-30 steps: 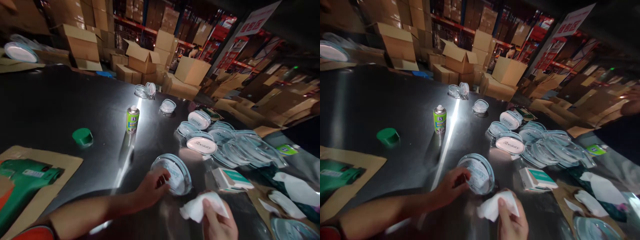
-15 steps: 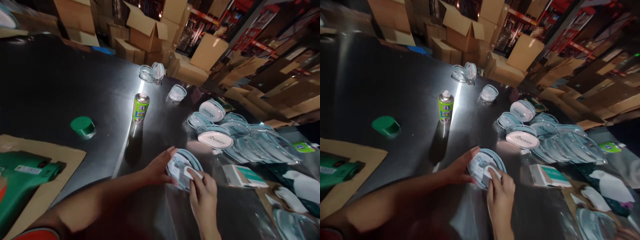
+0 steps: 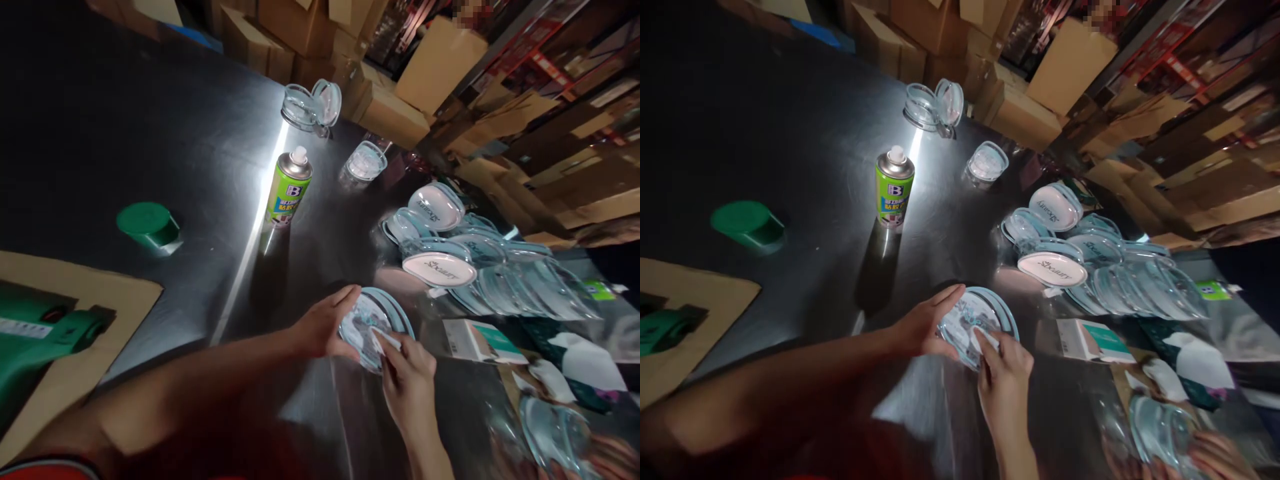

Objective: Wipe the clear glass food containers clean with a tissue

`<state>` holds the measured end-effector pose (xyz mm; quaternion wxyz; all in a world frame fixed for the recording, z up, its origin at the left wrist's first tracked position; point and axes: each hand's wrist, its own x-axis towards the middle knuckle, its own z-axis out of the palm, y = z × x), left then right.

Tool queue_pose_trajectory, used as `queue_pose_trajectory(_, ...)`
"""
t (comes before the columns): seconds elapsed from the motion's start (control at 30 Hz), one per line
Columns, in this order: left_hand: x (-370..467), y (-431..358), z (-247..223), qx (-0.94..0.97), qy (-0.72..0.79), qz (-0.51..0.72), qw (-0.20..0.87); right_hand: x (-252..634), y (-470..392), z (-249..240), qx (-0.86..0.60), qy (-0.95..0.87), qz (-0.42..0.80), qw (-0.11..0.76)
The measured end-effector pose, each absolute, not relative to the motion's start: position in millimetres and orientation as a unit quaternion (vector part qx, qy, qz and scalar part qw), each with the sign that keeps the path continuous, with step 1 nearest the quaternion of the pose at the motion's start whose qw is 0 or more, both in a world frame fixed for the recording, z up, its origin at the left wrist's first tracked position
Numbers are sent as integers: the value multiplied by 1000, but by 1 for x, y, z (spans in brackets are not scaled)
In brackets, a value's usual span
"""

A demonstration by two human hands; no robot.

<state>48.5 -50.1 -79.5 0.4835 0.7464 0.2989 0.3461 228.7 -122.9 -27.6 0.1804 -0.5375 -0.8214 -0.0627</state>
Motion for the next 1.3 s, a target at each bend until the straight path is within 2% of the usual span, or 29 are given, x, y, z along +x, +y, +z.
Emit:
queue_pose_trajectory(0.23,46,-48,-75,749,302,335,486,239,-111,-24,-479,-861,-38,167)
queue_pose_trajectory(0.4,47,-46,-74,750,305,333,483,241,-95,-25,-498,-841,-78,194)
queue_pose_trajectory(0.57,46,-45,-78,753,300,333,481,236,-92,-21,-439,-879,-28,183)
queue_pose_trajectory(0.77,49,-45,-79,740,303,344,491,243,-80,-19,-466,-862,-40,195)
queue_pose_trajectory(0.93,47,-45,-78,742,304,352,483,241,-82,-18,-417,-891,-3,181)
queue_pose_trajectory(1.1,47,-46,-81,741,304,355,481,241,-79,-20,-446,-873,-32,195)
queue_pose_trajectory(1.3,47,-46,-88,746,285,368,476,242,-81,-18,-410,-895,2,177)
